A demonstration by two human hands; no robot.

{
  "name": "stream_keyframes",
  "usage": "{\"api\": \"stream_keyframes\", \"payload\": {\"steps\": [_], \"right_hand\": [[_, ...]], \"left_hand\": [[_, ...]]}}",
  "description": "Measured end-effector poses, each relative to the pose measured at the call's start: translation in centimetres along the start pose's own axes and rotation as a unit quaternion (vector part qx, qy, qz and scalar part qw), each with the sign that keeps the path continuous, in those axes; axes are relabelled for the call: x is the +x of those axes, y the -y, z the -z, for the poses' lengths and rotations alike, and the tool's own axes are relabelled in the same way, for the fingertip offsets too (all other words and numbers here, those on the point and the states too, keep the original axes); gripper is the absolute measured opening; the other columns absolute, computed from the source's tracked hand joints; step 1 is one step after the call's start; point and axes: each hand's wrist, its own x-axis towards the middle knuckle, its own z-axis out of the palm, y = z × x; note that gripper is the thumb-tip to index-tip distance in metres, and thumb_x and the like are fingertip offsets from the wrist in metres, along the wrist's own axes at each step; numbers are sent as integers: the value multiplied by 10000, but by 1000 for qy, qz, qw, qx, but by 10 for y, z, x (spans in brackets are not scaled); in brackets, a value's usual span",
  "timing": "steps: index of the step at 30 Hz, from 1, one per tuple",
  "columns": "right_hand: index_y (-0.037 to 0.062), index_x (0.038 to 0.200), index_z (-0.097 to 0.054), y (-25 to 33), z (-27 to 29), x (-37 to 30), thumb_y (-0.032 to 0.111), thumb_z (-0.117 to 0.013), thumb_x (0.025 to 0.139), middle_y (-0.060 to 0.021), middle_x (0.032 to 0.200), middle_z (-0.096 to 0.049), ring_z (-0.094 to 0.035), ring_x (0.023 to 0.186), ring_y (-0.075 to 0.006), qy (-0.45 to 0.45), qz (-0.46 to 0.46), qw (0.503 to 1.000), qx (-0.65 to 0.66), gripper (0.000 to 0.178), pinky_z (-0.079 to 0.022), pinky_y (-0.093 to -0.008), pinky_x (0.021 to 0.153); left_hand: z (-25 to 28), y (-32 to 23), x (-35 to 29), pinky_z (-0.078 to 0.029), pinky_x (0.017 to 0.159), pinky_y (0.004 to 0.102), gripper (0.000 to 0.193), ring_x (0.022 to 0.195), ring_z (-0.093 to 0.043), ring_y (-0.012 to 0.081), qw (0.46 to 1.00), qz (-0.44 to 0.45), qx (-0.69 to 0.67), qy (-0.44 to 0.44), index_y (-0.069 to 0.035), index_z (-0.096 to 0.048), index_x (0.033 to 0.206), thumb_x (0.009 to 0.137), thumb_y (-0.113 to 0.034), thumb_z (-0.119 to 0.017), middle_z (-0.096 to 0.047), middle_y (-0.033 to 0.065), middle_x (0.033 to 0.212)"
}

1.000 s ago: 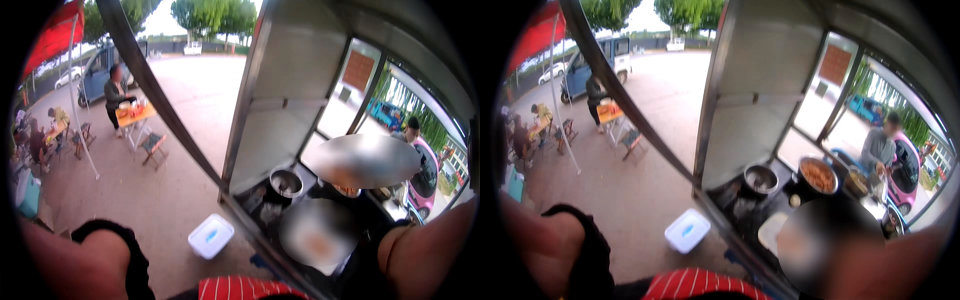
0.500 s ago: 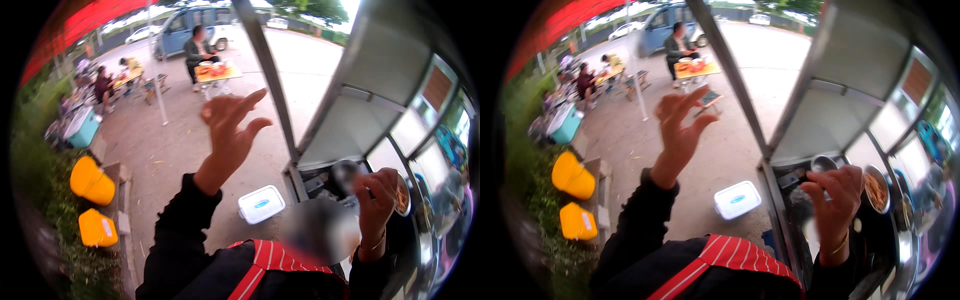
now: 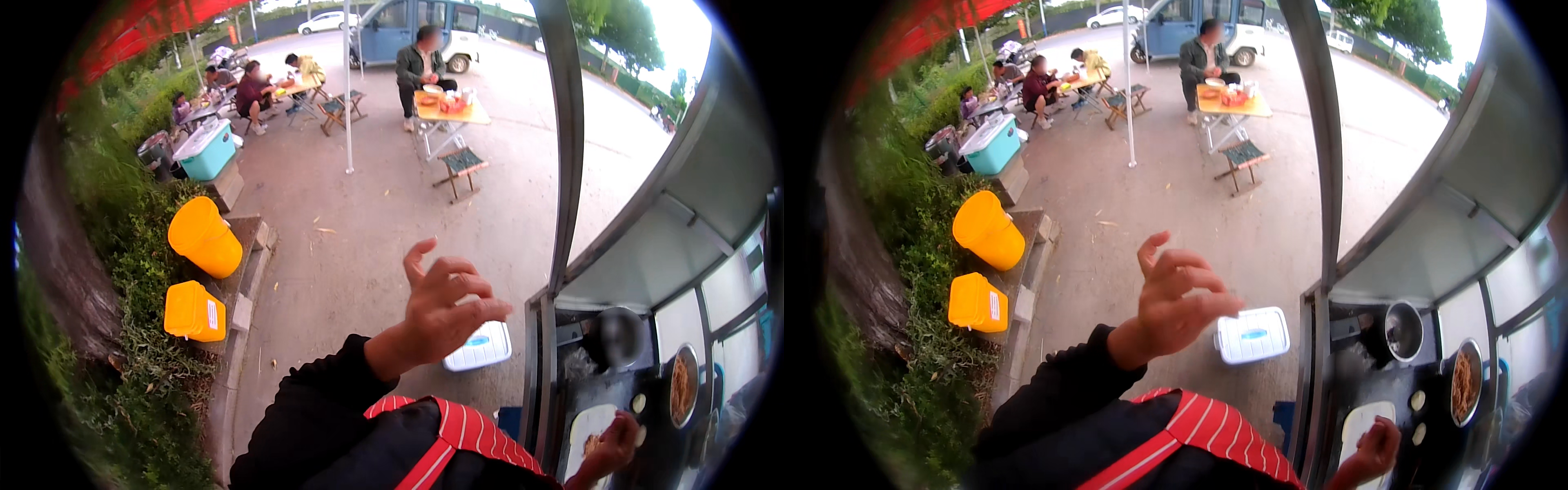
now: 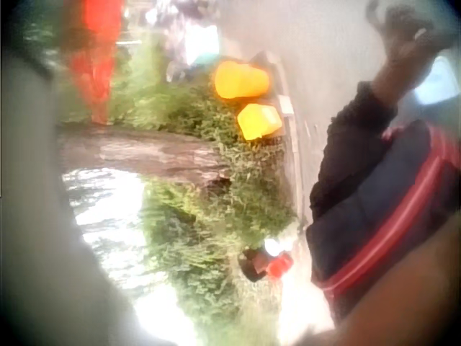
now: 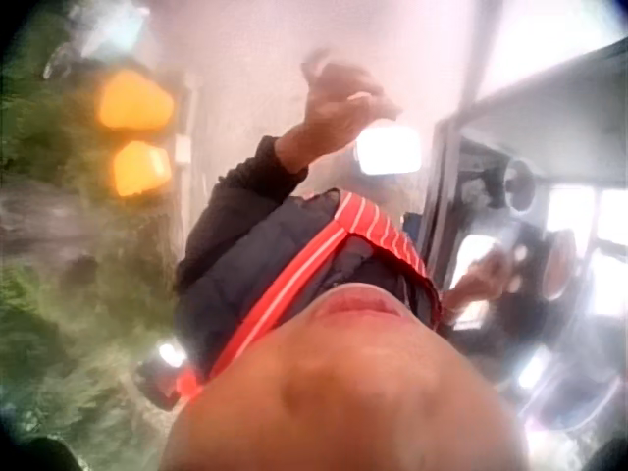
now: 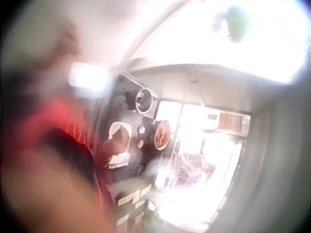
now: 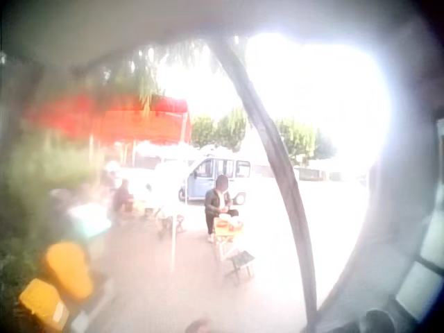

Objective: The person prepares stuffed flatbreads at an outdoor food stall. They roll out dough balls into flat circles, spread a meat filling onto the dough, fold the dough over the filling, and place the parcels onto a hot griddle. The person also flips the cooking flatbreads and hands a finished item to a customer.

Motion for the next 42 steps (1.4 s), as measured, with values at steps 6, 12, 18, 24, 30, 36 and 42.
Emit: {"api": "stream_keyframes", "payload": {"steps": [6, 12, 18, 24, 30, 36, 42], "right_hand": [[18, 880, -668, -22, 2, -40, 51, -656, 913, -55, 742, -619, -505, 628, -142, -8, 71, 996, -55, 48, -409, -298, 592], [6, 857, -670, 4, -1, -52, 56, -650, 928, -95, 756, -671, -612, 657, -188, 66, 33, 997, -12, 89, -468, -305, 586], [8, 883, -674, 8, 18, -65, 68, -609, 957, -94, 770, -684, -621, 660, -180, 2, 28, 997, -73, 115, -480, -311, 589], [-12, 913, -693, -8, 62, -77, 72, -626, 961, -95, 782, -708, -643, 661, -172, -54, 4, 981, -185, 118, -512, -273, 625], [13, 897, -693, 17, 58, -58, 94, -720, 888, -122, 781, -688, -677, 658, -235, 4, 2, 994, -114, 85, -523, -299, 589], [53, 924, -727, -48, 95, -87, 165, -728, 865, -125, 831, -710, -688, 706, -269, 101, -128, 973, -162, 127, -540, -335, 649], [72, 930, -746, -159, 134, -66, 207, -691, 855, -149, 857, -715, -693, 788, -313, 79, -259, 948, -165, 163, -544, -387, 714]], "left_hand": [[-2, 13, -18, -291, 1068, 447, 264, 904, -601, 196, 997, 59, 22, 38, -189, -747, 883, 654, -137, -867, -636, -22, 824], [-25, 11, -16, -296, 1064, 438, 262, 903, -609, 192, 995, 68, -37, 69, -171, -750, 873, 644, -121, -868, -642, -16, 811], [-49, 16, -7, -308, 1064, 454, 390, 1057, -575, 252, 997, 69, -22, 33, -95, -692, 1145, 810, -254, -812, -657, 69, 1036], [-90, 31, 38, -295, 1128, 470, 805, 1369, -390, 330, 986, 35, -50, -156, -80, -337, 1535, 899, -346, -751, -371, 191, 1512], [-135, -15, 6, -391, 1070, 466, 338, 1259, -499, 339, 974, -51, -188, 113, -81, -666, 1255, 967, -257, -666, -585, 157, 1320], [-219, -108, -44, -371, 1063, 426, 410, 1243, -546, 297, 851, -61, -319, 413, -75, -674, 1245, 841, -105, -738, -633, 115, 1297], [-303, -171, -99, -346, 1069, 433, 450, 1306, -513, 300, 737, -74, -377, 556, -82, -636, 1298, 865, -169, -717, -588, 138, 1381]]}}
